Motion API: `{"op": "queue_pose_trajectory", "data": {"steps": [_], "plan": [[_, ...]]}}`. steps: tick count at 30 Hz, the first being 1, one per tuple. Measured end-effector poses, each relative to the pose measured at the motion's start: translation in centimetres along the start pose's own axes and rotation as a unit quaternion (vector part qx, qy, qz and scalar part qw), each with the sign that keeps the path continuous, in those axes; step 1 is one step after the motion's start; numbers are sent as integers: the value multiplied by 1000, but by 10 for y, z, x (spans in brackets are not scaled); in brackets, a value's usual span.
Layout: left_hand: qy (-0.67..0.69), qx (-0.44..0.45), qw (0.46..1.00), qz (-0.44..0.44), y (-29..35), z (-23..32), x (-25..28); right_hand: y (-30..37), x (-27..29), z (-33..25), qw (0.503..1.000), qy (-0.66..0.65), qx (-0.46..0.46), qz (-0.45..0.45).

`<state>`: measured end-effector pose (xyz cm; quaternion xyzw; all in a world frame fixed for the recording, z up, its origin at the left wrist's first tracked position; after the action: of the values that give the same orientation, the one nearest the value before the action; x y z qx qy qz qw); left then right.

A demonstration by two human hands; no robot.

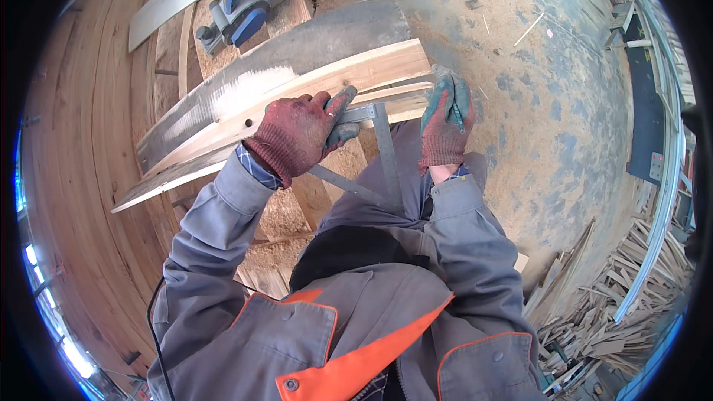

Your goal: The person walks through a cluttered workshop, picks up a pencil, and then uses a try square to mark straight lines on several wooden planks. The person repeatedly positions the square and draws lines along its edge with the pencil.

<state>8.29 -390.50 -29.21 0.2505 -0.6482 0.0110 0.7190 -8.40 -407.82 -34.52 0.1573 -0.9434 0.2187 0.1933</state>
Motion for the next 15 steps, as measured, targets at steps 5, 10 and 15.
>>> {"op": "queue_pose_trajectory", "data": {"steps": [5, 10, 15], "plan": [[19, -3, 1000, 17, -3, -1, 1, -2, -4, 6, 999, -11, -38, -17], [16, -2, 1000, 13, -5, -1, 1, -4, -6, 6, 999, -24, -36, -11], [27, -19, 999, 39, -4, -1, 4, -2, -5, 1, 999, -25, -31, -4]]}}
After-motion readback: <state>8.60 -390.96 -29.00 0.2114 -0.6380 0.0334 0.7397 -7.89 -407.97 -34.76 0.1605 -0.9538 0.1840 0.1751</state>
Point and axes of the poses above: each hand's wrist, its own y-axis away from the middle knuckle, its own x-axis out of the back of the hand, z = x × y, the point moved 5 cm from there along -y, towards the middle knuckle, and after that the axes turned 7 degrees about x, right-handed, at the moved point
